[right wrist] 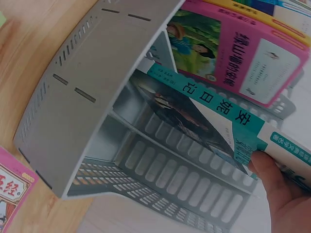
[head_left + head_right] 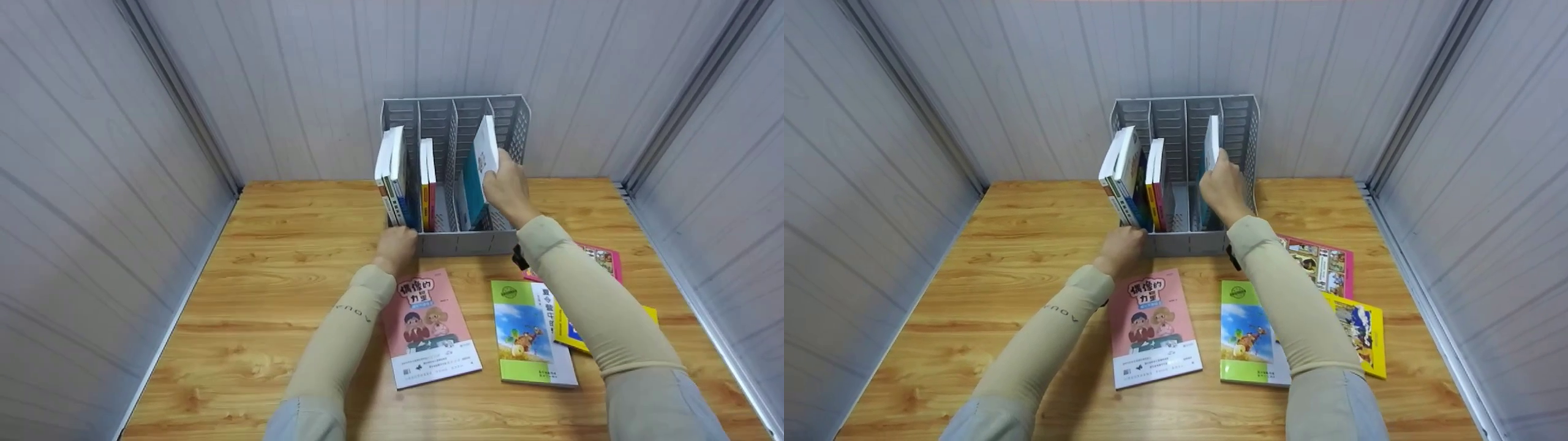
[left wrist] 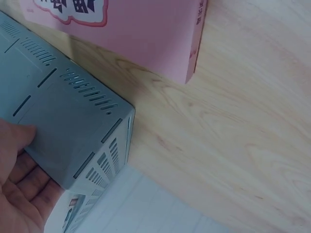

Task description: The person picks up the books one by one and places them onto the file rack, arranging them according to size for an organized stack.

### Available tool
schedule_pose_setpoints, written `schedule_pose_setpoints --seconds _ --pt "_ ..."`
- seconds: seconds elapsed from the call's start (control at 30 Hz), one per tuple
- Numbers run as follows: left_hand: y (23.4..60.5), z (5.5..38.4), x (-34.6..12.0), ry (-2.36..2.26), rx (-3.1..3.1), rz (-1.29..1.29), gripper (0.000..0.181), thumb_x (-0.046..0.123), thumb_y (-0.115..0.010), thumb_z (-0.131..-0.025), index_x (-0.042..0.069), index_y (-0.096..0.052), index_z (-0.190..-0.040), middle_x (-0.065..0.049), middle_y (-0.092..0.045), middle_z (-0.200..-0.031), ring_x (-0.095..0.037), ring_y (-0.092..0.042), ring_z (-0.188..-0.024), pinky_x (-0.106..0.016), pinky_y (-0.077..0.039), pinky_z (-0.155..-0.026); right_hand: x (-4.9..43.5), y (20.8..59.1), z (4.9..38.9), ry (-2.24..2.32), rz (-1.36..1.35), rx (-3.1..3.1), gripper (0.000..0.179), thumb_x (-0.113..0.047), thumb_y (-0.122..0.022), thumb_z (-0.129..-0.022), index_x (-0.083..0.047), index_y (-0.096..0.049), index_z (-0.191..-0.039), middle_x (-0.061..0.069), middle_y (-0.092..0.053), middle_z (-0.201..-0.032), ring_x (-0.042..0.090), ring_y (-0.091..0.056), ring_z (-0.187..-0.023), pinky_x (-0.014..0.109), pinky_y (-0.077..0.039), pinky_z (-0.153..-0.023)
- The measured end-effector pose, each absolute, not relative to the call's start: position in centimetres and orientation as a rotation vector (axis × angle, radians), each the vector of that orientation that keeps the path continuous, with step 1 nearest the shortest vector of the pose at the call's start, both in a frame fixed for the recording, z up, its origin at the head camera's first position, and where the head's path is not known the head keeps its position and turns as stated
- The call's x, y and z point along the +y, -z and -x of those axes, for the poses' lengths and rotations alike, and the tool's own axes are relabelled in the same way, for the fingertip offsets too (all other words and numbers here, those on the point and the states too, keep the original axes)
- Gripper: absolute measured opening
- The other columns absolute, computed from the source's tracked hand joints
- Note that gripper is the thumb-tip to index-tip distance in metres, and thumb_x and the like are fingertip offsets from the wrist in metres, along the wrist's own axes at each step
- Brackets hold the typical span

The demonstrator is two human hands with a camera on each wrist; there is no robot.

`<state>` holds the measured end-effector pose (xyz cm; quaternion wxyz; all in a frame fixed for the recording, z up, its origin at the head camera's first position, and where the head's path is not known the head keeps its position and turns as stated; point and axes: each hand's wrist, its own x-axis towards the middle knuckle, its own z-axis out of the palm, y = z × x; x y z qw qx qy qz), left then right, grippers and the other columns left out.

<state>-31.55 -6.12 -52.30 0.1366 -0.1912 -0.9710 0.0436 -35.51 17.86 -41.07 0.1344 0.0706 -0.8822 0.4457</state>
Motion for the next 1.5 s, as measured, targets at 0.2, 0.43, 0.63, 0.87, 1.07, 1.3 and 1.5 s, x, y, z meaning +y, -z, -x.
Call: schedule_pose_setpoints --seconds 0.2,0.43,0.63,0.87,1.07,1.3,1.5 --pt "52.7 31.5 -6.2 -0.144 -2.808 0.568 0.012 0.005 -0.071 -0.097 0.004 -0.08 -0.104 -0.013 -0.082 -0.095 -0.027 -0.08 -0.085 -0.041 -0.067 -0.076 17.0 42.2 36.5 -1.242 -0.184 -2.627 0.056 -0.009 -0.042 -0.103 0.003 -0.046 -0.157 0.033 -0.063 -0.146 0.048 -0.067 -0.131 0.063 -0.057 -0.104" --pt "52.8 31.7 -6.3 -0.145 -2.784 0.56 0.012 0.004 -0.071 -0.096 0.005 -0.081 -0.102 -0.012 -0.082 -0.094 -0.027 -0.08 -0.083 -0.041 -0.067 -0.074 16.4 42.3 37.6 -1.275 -0.202 -2.729 0.056 -0.011 -0.041 -0.107 0.004 -0.04 -0.161 0.032 -0.059 -0.151 0.046 -0.062 -0.136 0.062 -0.054 -0.11" --pt "53.1 31.6 -6.0 -0.137 -2.788 0.563 0.013 0.002 -0.068 -0.098 0.003 -0.08 -0.102 -0.013 -0.082 -0.094 -0.027 -0.08 -0.083 -0.04 -0.067 -0.074 16.1 42.2 38.1 -1.306 -0.168 -2.772 0.054 -0.01 -0.044 -0.109 0.005 -0.038 -0.161 0.033 -0.057 -0.152 0.046 -0.061 -0.137 0.061 -0.056 -0.108" --pt "53.1 31.4 -6.0 -0.161 -2.767 0.54 0.013 0.004 -0.068 -0.099 0.005 -0.08 -0.103 -0.011 -0.082 -0.093 -0.025 -0.08 -0.082 -0.039 -0.067 -0.074 15.4 42.6 38.4 -1.276 -0.181 -2.741 0.054 -0.013 -0.045 -0.109 0.001 -0.043 -0.161 0.031 -0.062 -0.148 0.043 -0.07 -0.121 0.055 -0.063 -0.09" --pt "53.0 31.3 -6.1 -0.162 -2.753 0.525 0.012 0.005 -0.069 -0.096 0.006 -0.08 -0.101 -0.01 -0.081 -0.09 -0.025 -0.079 -0.08 -0.04 -0.066 -0.068 14.5 42.5 38.2 -1.24 -0.259 -2.72 0.054 -0.014 -0.049 -0.109 0.001 -0.044 -0.161 0.03 -0.068 -0.139 0.039 -0.072 -0.107 0.05 -0.061 -0.087" --pt "52.8 31.2 -6.0 -0.114 -2.796 0.52 0.012 0.006 -0.071 -0.094 0.005 -0.08 -0.102 -0.011 -0.081 -0.093 -0.027 -0.079 -0.082 -0.042 -0.066 -0.071 14.9 42.4 38.0 -1.315 -0.314 -2.801 0.069 -0.023 -0.057 -0.111 -0.003 -0.027 -0.171 0.027 -0.051 -0.162 0.039 -0.064 -0.13 0.053 -0.053 -0.109" --pt "52.7 31.1 -6.1 -0.096 -2.808 0.516 0.013 0.006 -0.073 -0.092 0.005 -0.079 -0.103 -0.011 -0.081 -0.094 -0.028 -0.079 -0.083 -0.043 -0.067 -0.072 15.4 42.4 37.9 -1.339 -0.325 -2.824 0.075 -0.022 -0.063 -0.109 -0.005 -0.025 -0.172 0.023 -0.041 -0.171 0.041 -0.043 -0.157 0.058 -0.039 -0.128"
